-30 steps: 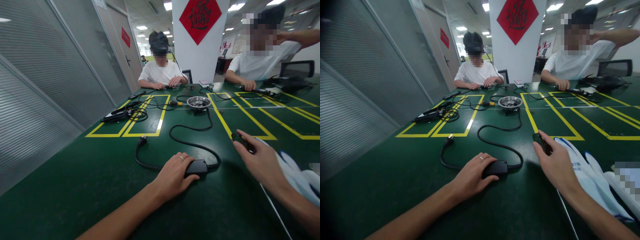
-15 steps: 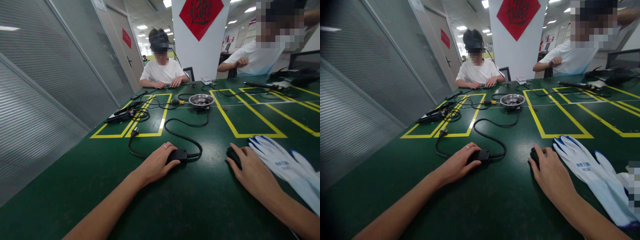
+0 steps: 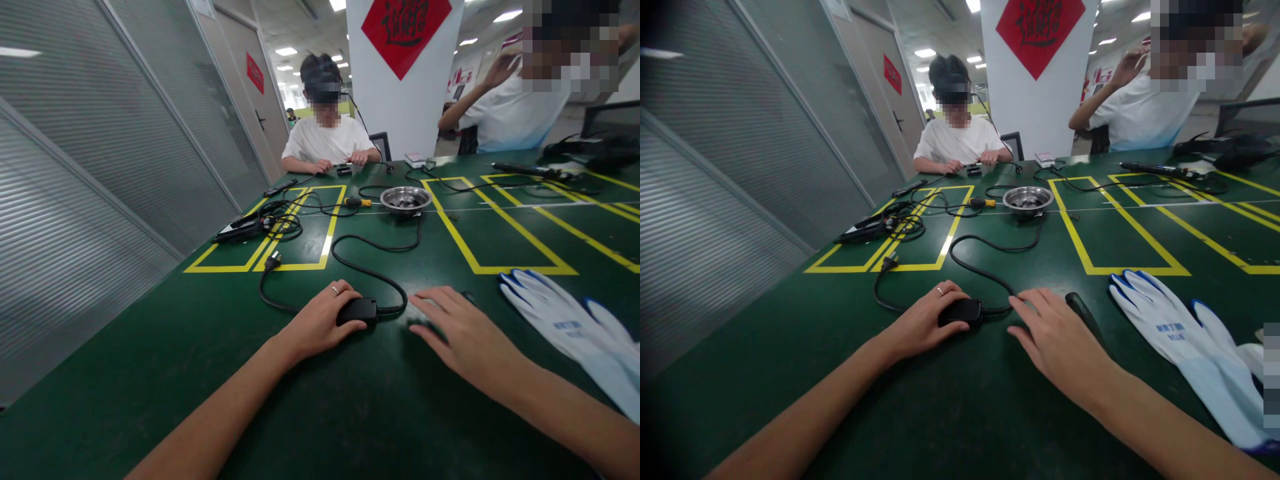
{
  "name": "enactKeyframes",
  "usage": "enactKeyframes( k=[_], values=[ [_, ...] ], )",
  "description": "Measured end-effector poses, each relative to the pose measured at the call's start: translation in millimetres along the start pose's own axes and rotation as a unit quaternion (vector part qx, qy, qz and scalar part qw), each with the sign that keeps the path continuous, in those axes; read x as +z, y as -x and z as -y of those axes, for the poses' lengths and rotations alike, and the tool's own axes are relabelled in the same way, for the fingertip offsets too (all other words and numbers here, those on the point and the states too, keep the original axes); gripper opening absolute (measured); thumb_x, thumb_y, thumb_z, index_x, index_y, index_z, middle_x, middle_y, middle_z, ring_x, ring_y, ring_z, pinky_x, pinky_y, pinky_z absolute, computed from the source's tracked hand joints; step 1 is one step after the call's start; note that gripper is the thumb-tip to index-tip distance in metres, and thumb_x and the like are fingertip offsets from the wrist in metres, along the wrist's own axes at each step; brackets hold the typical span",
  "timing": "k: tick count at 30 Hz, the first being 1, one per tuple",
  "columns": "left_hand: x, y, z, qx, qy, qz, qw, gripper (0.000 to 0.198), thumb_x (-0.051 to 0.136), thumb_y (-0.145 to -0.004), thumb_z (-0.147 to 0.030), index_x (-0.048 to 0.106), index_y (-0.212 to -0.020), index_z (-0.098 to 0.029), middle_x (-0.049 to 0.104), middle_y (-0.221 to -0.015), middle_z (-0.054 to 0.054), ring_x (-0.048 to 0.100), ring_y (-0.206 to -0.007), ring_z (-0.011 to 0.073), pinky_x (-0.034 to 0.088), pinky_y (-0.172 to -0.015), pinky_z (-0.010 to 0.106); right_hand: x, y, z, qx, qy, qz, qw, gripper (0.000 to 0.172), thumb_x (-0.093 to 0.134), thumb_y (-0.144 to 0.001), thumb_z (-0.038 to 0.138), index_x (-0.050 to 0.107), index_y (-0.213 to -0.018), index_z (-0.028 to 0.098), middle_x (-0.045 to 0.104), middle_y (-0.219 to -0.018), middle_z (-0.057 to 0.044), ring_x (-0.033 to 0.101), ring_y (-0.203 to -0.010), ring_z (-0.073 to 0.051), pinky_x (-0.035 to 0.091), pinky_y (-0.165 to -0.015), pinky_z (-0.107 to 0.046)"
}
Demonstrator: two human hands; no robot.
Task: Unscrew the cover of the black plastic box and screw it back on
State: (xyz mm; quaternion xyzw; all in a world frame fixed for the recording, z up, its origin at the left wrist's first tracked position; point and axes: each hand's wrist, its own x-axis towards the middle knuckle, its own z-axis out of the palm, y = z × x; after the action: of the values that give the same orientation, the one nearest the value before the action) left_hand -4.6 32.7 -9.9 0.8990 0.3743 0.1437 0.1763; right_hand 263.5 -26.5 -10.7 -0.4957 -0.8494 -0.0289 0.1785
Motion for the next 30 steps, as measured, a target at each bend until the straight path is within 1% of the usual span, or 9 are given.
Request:
enactKeyframes(
  k=[3, 5, 8, 12, 15, 19, 24, 27, 30],
  values=[
    [0.1, 0.0, 0.6, 0.007, 0.021, 0.001, 1.000, 0.038, 0.061, -0.088, -0.037, 0.051, -0.120, -0.021, 0.051, -0.117, 0.008, 0.052, -0.106, 0.0246, 0.043, -0.097, 0.041, 16.8, -20.5, 13.8, -0.026, -0.008, 0.027, 0.999, 0.033, 0.048, -0.090, 0.030, 0.057, -0.120, 0.020, 0.060, -0.112, -0.007, 0.052, -0.103, -0.021, 0.048, -0.089, -0.041],
    [-1.2, 0.4, 0.9, 0.008, 0.027, 0.005, 1.000, 0.035, 0.059, -0.089, -0.037, 0.051, -0.119, -0.021, 0.051, -0.115, 0.008, 0.053, -0.105, 0.0242, 0.044, -0.096, 0.041, 28.0, -29.5, 17.1, -0.035, -0.008, 0.036, 0.999, 0.029, 0.046, -0.090, 0.023, 0.060, -0.115, 0.020, 0.062, -0.103, -0.007, 0.053, -0.095, -0.021, 0.048, -0.083, -0.041],
    [-2.9, 1.0, 1.2, 0.004, 0.028, 0.007, 1.000, 0.032, 0.055, -0.092, -0.037, 0.050, -0.119, -0.021, 0.053, -0.113, 0.008, 0.054, -0.102, 0.0239, 0.045, -0.094, 0.041, 36.9, -33.9, 15.9, -0.043, -0.009, 0.040, 0.998, 0.031, 0.043, -0.089, 0.015, 0.061, -0.114, 0.020, 0.060, -0.099, -0.007, 0.052, -0.091, -0.021, 0.047, -0.080, -0.040],
    [-4.1, 1.4, 1.4, 0.020, 0.021, 0.002, 1.000, 0.038, 0.058, -0.090, -0.040, 0.049, -0.121, -0.021, 0.052, -0.115, 0.008, 0.053, -0.104, 0.0243, 0.044, -0.095, 0.041, 37.8, -31.5, 12.5, -0.045, -0.016, 0.042, 0.998, 0.034, 0.043, -0.088, 0.012, 0.060, -0.115, 0.022, 0.058, -0.097, -0.007, 0.051, -0.091, -0.020, 0.045, -0.080, -0.038],
    [-6.7, 0.7, 0.6, 0.024, -0.015, 0.004, 1.000, 0.041, 0.057, -0.091, -0.042, 0.048, -0.125, -0.021, 0.051, -0.115, 0.009, 0.052, -0.105, 0.0252, 0.043, -0.095, 0.042, 38.3, -30.9, 12.0, -0.042, -0.021, 0.041, 0.998, 0.035, 0.043, -0.088, 0.011, 0.060, -0.116, 0.023, 0.058, -0.096, -0.006, 0.050, -0.090, -0.020, 0.043, -0.079, -0.038],
    [-13.4, -0.2, -0.1, 0.026, -0.046, 0.031, 0.998, 0.042, 0.054, -0.092, -0.045, 0.049, -0.126, -0.022, 0.052, -0.113, 0.009, 0.052, -0.103, 0.0256, 0.044, -0.093, 0.041, 39.8, -31.5, 13.1, -0.038, -0.025, 0.037, 0.998, 0.034, 0.045, -0.087, 0.011, 0.061, -0.115, 0.023, 0.058, -0.095, -0.006, 0.050, -0.090, -0.020, 0.042, -0.078, -0.037],
    [-23.2, 3.0, 4.9, -0.004, -0.018, 0.049, 0.999, 0.049, 0.068, -0.082, -0.041, 0.051, -0.125, -0.024, 0.051, -0.118, 0.008, 0.053, -0.106, 0.0254, 0.043, -0.095, 0.040, 40.8, -30.1, 14.1, -0.036, -0.034, 0.030, 0.998, 0.035, 0.046, -0.086, 0.012, 0.061, -0.115, 0.024, 0.059, -0.096, -0.006, 0.051, -0.089, -0.019, 0.042, -0.077, -0.036],
    [-28.6, 5.2, 6.5, -0.023, 0.018, 0.057, 0.998, 0.043, 0.069, -0.082, -0.039, 0.055, -0.120, -0.023, 0.054, -0.113, 0.006, 0.055, -0.103, 0.0234, 0.044, -0.093, 0.038, 40.6, -29.3, 14.1, -0.034, -0.040, 0.027, 0.998, 0.035, 0.047, -0.086, 0.011, 0.061, -0.115, 0.024, 0.059, -0.096, -0.006, 0.052, -0.090, -0.018, 0.042, -0.077, -0.035],
    [-31.6, 6.0, 5.8, -0.022, 0.049, 0.053, 0.997, 0.037, 0.067, -0.084, -0.036, 0.057, -0.118, -0.023, 0.054, -0.113, 0.005, 0.054, -0.103, 0.0228, 0.044, -0.092, 0.037, 39.7, -29.0, 14.8, -0.030, -0.046, 0.026, 0.998, 0.036, 0.046, -0.086, 0.010, 0.062, -0.115, 0.025, 0.059, -0.095, -0.006, 0.052, -0.089, -0.018, 0.043, -0.076, -0.035]
  ],
)
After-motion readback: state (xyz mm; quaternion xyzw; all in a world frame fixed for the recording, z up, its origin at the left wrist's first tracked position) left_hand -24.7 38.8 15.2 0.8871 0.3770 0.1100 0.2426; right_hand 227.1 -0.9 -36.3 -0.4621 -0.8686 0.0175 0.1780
